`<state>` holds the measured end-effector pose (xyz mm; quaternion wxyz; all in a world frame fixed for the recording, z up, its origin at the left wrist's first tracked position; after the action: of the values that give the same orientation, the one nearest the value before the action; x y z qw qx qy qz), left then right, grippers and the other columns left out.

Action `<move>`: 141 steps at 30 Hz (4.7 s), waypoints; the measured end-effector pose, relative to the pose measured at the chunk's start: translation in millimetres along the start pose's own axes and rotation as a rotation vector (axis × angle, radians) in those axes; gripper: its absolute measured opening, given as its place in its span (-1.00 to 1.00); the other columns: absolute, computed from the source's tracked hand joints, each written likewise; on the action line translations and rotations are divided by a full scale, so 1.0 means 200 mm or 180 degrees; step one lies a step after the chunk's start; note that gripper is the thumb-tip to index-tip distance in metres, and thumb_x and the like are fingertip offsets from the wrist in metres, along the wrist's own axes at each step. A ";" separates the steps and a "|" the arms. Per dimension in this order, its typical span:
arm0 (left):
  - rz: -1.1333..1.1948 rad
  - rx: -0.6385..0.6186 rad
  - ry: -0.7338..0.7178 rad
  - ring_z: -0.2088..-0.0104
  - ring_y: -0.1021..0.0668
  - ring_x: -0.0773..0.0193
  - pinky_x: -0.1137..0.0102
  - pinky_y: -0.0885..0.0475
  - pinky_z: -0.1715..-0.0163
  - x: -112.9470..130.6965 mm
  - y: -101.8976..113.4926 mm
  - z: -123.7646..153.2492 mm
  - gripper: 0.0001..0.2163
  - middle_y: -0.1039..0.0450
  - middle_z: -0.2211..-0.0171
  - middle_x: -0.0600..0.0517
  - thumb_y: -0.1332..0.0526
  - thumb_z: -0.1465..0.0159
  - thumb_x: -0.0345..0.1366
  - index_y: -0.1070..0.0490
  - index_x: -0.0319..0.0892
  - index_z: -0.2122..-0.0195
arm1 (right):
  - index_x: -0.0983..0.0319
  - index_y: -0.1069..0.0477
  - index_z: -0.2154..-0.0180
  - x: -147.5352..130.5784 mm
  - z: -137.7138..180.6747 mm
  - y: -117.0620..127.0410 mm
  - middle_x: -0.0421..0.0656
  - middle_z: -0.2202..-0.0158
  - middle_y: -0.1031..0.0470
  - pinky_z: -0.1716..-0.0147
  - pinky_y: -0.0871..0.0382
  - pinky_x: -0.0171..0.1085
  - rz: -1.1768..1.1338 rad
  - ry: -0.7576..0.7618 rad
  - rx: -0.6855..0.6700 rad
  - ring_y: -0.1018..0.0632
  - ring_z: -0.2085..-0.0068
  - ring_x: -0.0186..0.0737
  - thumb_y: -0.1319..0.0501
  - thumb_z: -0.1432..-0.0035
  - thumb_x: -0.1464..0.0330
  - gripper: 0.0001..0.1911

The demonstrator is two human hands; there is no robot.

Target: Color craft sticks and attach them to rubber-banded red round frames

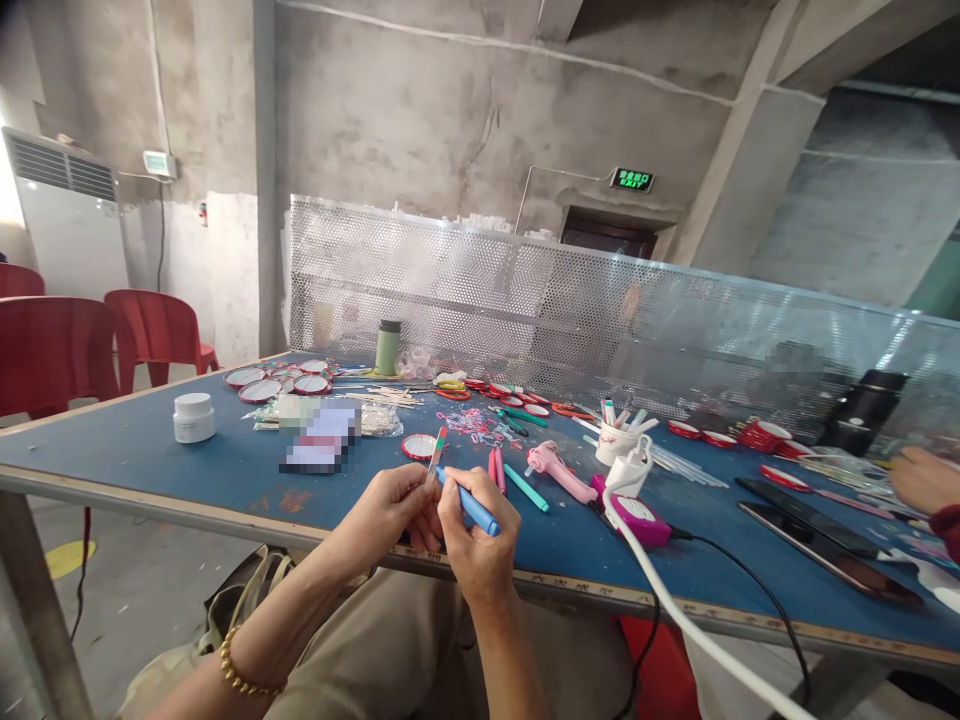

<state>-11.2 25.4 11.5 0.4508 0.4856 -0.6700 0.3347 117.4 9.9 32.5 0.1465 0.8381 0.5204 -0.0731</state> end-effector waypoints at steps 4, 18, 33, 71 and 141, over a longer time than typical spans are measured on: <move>0.0024 0.0002 0.0021 0.64 -0.57 0.29 0.51 -0.42 0.68 0.01 0.00 0.00 -0.61 -0.50 0.59 0.03 -0.14 -0.30 0.09 -0.25 -0.15 0.41 | 0.21 -0.47 0.34 -0.02 -0.01 0.00 -0.24 0.50 -0.49 0.48 -0.41 -0.35 0.0024 0.0052 -0.0082 -0.49 0.52 -0.33 -0.16 -0.28 0.46 -0.84; 0.0013 0.0037 0.0050 0.64 -0.57 0.29 0.50 -0.44 0.66 0.01 0.00 0.00 -0.61 -0.50 0.59 0.03 -0.15 -0.29 0.09 -0.27 -0.16 0.43 | 0.20 -0.49 0.30 -0.02 -0.02 0.00 -0.21 0.46 -0.52 0.48 -0.45 -0.33 -0.0053 -0.0061 -0.0075 -0.55 0.49 -0.30 -0.15 -0.29 0.43 -0.85; 0.0058 0.0024 0.0055 0.64 -0.57 0.29 0.49 -0.44 0.67 0.01 0.00 0.00 -0.61 -0.51 0.59 0.03 -0.16 -0.28 0.08 -0.28 -0.16 0.43 | 0.21 -0.50 0.32 -0.03 -0.02 0.00 -0.22 0.49 -0.52 0.47 -0.45 -0.34 -0.0066 -0.0025 -0.0125 -0.54 0.49 -0.30 -0.16 -0.29 0.43 -0.84; 0.0011 0.0031 0.0028 0.62 -0.58 0.27 0.49 -0.44 0.66 0.00 0.00 0.01 -0.65 -0.50 0.59 0.05 -0.13 -0.32 0.04 -0.27 -0.15 0.41 | 0.21 -0.47 0.34 -0.02 -0.02 0.00 -0.23 0.47 -0.51 0.45 -0.41 -0.37 -0.0007 0.0030 -0.0084 -0.51 0.49 -0.33 -0.15 -0.28 0.46 -0.84; -0.0023 0.0037 0.0075 0.62 -0.59 0.26 0.48 -0.43 0.66 0.02 0.00 0.01 -0.60 -0.53 0.57 0.02 -0.14 -0.28 0.11 -0.25 -0.14 0.44 | 0.21 -0.49 0.29 -0.02 -0.03 0.00 -0.21 0.46 -0.50 0.47 -0.46 -0.34 -0.0029 0.0093 -0.0081 -0.54 0.49 -0.31 -0.16 -0.30 0.44 -0.85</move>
<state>-11.8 22.6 15.3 0.4569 0.4867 -0.6610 0.3426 114.4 8.0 40.0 0.1492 0.8347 0.5272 -0.0549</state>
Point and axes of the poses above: each hand's wrist, its own z-axis away from the middle knuckle, its own y-axis out of the back of the hand, x = y × z, the point moved 3 cm from there along -z, towards the middle knuckle
